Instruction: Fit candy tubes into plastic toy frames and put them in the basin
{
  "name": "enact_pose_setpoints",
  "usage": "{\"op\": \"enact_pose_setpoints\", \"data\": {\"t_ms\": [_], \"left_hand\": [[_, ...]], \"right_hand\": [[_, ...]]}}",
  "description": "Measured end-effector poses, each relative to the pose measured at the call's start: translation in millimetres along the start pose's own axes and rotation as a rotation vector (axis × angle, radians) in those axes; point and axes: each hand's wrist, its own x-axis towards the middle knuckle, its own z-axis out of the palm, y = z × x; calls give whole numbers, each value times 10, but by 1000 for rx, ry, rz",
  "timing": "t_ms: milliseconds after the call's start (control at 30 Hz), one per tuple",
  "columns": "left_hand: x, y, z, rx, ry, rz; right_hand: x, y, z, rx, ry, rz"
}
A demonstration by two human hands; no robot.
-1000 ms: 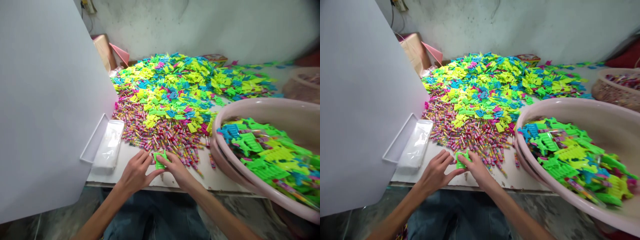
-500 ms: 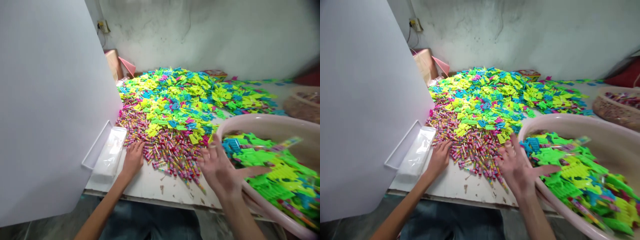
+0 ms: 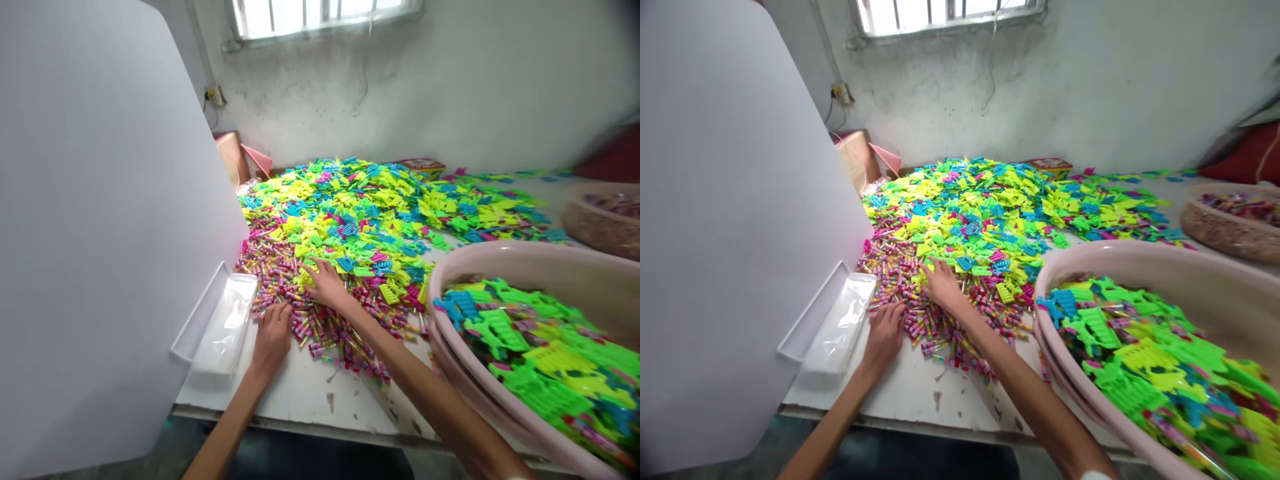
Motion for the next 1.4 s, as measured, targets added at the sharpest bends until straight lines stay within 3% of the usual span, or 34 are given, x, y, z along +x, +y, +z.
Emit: {"op": "enact_pose_setpoints", "data": {"t_ms": [133,267,433,533,633,833,1000,1233,1400], "left_hand": [[-13,-9,-13,-74,63,-30],[2,-30,-20,-184,133,-111],[-11,1,-74,-341,186,-233],[-60,113,-198,-422,158,-277],[-69,263,-373,-548,105,-327],[67,455,-696,-796,-48,-349],[132,520,-884,-795,-112,-341],[116,545,-935,-823,-142,-328],[111,559,-953,-819,-173,-351]], "right_hand": [[129,17,48,27,-37,12],[23,-30,-58,181,12,60],[-426,-238,-189,466,35,154],[-740,-412,-228,812,-17,332],[-956,-553,-249,959,-8,440],[-1151,-688,-336,1050,-94,467],[-1236,-731,-419,1034,-118,461],[-1282,-696,-426,844,-132,386],[-1284,-688,-470,1035,-188,452]]}}
